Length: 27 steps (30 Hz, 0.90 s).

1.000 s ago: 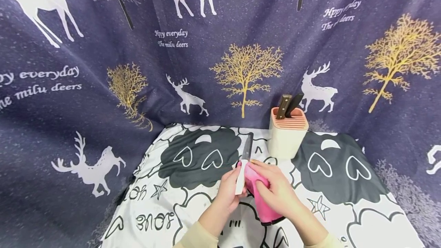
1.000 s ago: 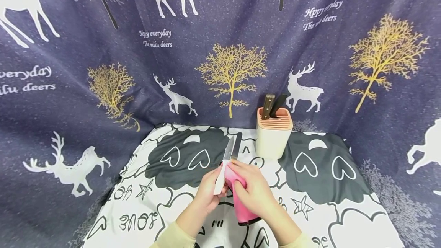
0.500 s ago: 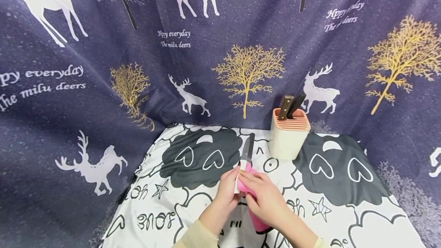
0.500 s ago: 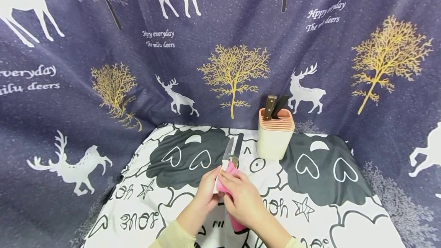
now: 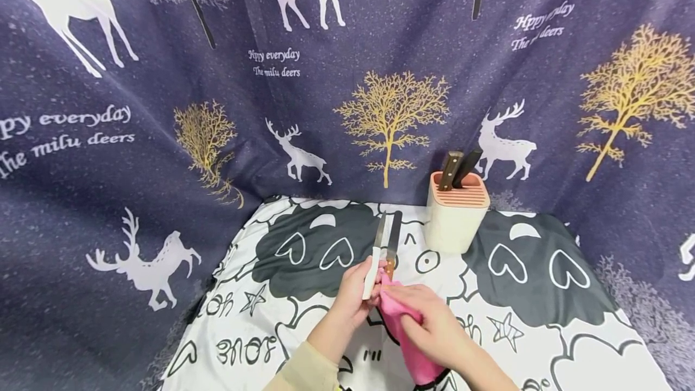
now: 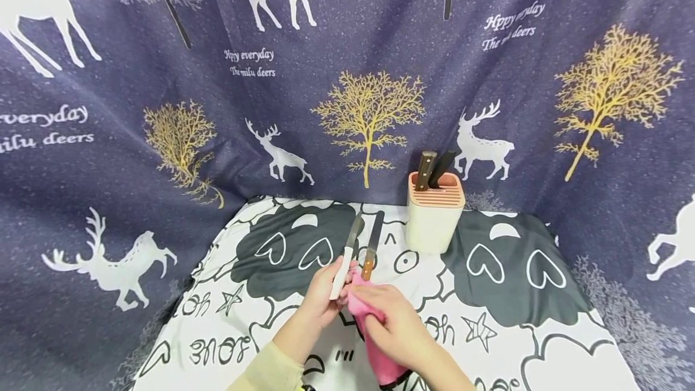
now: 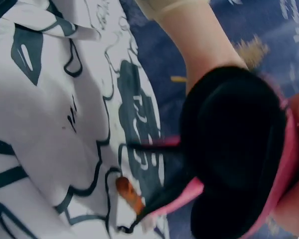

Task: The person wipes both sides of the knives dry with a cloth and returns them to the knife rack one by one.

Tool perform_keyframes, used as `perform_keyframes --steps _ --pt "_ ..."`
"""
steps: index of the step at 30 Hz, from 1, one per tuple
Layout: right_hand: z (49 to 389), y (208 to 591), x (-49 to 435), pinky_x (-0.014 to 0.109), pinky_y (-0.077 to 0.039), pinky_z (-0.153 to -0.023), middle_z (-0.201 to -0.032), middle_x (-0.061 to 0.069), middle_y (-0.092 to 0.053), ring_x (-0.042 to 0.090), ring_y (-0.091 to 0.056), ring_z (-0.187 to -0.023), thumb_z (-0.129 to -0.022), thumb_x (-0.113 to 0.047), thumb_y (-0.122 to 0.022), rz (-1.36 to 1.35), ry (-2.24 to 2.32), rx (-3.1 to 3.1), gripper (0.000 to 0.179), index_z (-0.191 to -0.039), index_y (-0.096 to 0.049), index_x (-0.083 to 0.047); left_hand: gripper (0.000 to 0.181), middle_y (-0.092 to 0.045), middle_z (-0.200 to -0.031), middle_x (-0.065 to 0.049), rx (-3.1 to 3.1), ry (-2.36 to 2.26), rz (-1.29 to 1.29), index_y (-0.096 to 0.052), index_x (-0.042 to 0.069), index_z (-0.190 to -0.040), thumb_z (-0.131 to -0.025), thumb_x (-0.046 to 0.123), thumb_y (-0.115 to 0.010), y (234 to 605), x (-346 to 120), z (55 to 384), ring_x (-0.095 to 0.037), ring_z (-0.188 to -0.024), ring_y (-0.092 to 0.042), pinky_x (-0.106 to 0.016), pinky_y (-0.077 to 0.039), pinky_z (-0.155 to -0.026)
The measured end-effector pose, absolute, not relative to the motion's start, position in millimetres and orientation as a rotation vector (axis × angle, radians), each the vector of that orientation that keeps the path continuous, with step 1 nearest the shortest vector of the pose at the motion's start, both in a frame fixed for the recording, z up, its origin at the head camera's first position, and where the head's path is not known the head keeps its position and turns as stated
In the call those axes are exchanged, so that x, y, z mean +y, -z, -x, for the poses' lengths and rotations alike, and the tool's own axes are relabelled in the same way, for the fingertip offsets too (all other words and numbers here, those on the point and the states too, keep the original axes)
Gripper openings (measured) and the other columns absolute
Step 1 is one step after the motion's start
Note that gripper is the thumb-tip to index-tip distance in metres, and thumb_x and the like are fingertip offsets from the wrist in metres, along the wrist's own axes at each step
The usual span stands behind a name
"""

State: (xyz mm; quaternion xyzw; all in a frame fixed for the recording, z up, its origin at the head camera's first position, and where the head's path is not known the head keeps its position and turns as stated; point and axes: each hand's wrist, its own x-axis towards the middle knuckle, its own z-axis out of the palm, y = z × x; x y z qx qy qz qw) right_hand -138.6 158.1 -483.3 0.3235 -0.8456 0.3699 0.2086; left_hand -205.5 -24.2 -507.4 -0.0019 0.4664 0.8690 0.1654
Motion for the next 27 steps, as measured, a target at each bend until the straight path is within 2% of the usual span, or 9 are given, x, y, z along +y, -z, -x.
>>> perform_keyframes --steps 3,6,10,13,17,23,27 --pt "141 487 176 0.017 -0.054 -0.089 -0.119 -0.003 -0.077 0.005 -0.07 -0.104 -0.082 0.005 -0.071 -0.686 -1.264 -2.371 0.05 -0.126 -0.074 -0.018 0.031 -0.047 -0.07 0.007 1.283 -2.448 -0.07 -0.06 0.01 -0.107 -0.112 0.032 -0.039 505 -31 207 0.001 -0.044 -0.038 -0.013 -0.027 -0.039" --pt "145 492 193 0.014 -0.054 -0.072 -0.109 -0.002 -0.078 -0.002 -0.066 -0.088 -0.084 0.006 -0.071 -0.445 -1.426 -2.344 0.043 -0.122 -0.076 -0.013 0.023 -0.046 -0.072 0.006 1.33 -2.43 -0.122 -0.056 0.012 -0.107 -0.112 0.03 -0.042 501 -38 208 0.0 -0.044 -0.037 -0.013 -0.028 -0.04" --pt "152 491 213 0.017 -0.052 -0.061 -0.099 -0.016 -0.075 -0.003 -0.061 -0.076 -0.086 0.006 -0.07 -0.179 -1.562 -2.296 0.035 -0.12 -0.075 -0.003 0.014 -0.052 -0.068 0.006 1.466 -2.394 -0.148 -0.051 0.012 -0.108 -0.109 0.026 -0.048 495 -42 208 -0.001 -0.041 -0.039 -0.015 -0.03 -0.039" --pt "157 485 225 0.017 -0.052 -0.061 -0.096 -0.027 -0.07 -0.002 -0.061 -0.074 -0.089 0.004 -0.069 -0.05 -1.636 -2.279 0.033 -0.122 -0.073 0.001 0.013 -0.055 -0.063 0.007 1.532 -2.377 -0.144 -0.049 0.012 -0.108 -0.107 0.024 -0.052 493 -43 209 -0.002 -0.041 -0.041 -0.016 -0.032 -0.038" --pt "165 475 237 0.015 -0.053 -0.066 -0.095 -0.031 -0.068 -0.004 -0.062 -0.078 -0.092 -0.001 -0.069 0.031 -1.634 -2.296 0.033 -0.125 -0.071 0.0 0.009 -0.052 -0.058 0.007 1.545 -2.388 -0.075 -0.051 0.013 -0.105 -0.105 0.021 -0.055 493 -41 209 -0.002 -0.041 -0.042 -0.015 -0.033 -0.037" --pt "181 454 243 0.012 -0.052 -0.067 -0.094 -0.025 -0.069 -0.006 -0.061 -0.077 -0.091 -0.006 -0.073 0.024 -1.492 -2.344 0.033 -0.124 -0.073 -0.002 0.026 -0.052 -0.059 0.005 1.595 -2.385 0.104 -0.056 0.005 -0.115 -0.108 0.028 -0.047 503 -37 211 -0.003 -0.043 -0.043 -0.016 -0.033 -0.036" --pt "190 438 236 0.008 -0.051 -0.07 -0.1 -0.011 -0.075 -0.011 -0.061 -0.08 -0.091 -0.012 -0.075 0.02 -1.405 -2.332 0.032 -0.122 -0.074 -0.005 0.027 -0.054 -0.063 0.004 1.634 -2.384 0.178 -0.058 0.008 -0.112 -0.109 0.029 -0.042 509 -32 210 -0.004 -0.048 -0.046 -0.017 -0.032 -0.037"
